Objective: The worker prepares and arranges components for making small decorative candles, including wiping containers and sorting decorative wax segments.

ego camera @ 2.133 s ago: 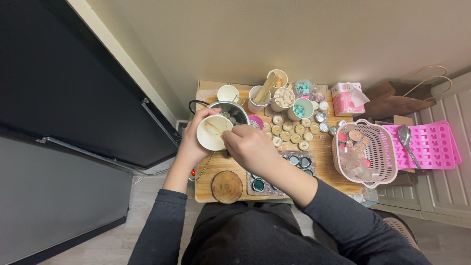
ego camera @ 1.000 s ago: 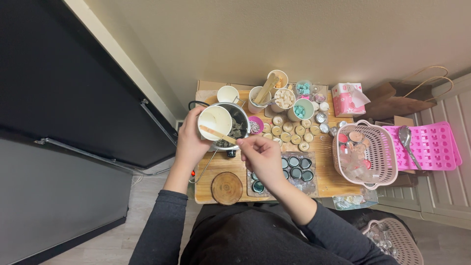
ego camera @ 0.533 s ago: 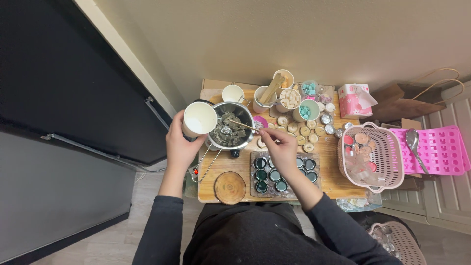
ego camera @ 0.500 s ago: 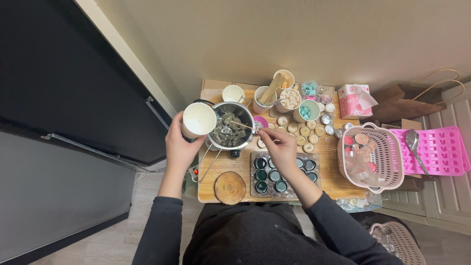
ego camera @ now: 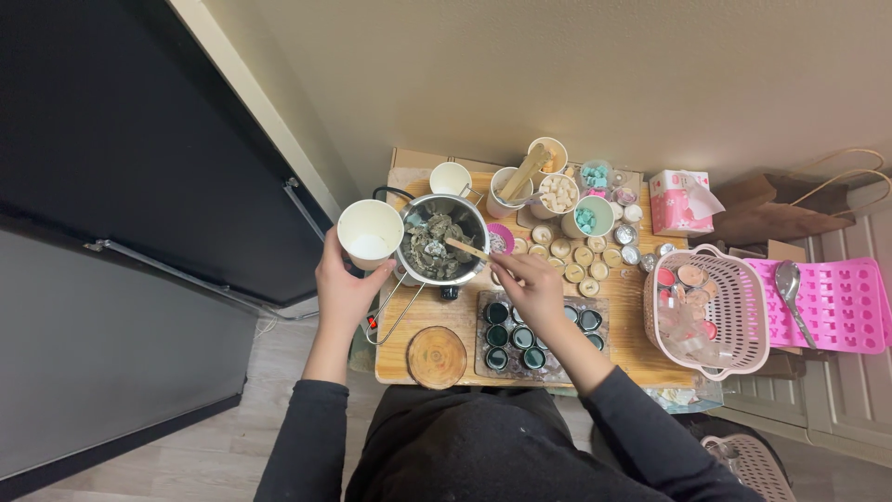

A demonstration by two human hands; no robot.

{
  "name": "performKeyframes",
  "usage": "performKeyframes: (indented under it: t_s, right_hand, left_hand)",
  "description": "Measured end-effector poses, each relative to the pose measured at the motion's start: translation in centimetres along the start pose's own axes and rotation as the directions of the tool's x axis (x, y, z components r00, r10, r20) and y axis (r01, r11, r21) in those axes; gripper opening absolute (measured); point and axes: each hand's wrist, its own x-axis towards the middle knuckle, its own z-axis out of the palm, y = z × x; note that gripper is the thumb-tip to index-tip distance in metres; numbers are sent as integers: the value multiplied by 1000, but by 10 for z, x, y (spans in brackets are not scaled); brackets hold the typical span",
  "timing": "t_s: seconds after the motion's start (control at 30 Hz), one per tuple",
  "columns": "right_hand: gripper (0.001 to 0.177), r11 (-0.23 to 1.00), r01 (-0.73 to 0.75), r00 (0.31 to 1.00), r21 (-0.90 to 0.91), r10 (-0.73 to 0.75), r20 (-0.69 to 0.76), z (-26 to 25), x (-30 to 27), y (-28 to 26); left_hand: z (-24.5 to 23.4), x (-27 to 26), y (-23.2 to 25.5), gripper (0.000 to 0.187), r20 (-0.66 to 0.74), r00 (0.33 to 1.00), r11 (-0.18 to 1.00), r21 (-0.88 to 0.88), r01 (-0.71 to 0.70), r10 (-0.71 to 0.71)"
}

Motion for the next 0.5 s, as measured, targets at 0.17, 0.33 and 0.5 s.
performKeyframes:
  t_s: [0.17,0.33,0.5]
  right_hand:
    - [17,1000,-11,1000,3,11,2,-10,-7,3]
    - [18,1000,-20,1000,17,20,-14,-9,-2,-3]
    - [14,995,-100,993,26,98,60,-5,-7,9]
  left_hand:
    - [0,-1,-3,72,-12,1000,1000,9,-12,12]
    - [4,-6,-1,65,6,1000,997,-72,-21,21]
    - [7,-15,9,61,10,999,994,-104,-45,47]
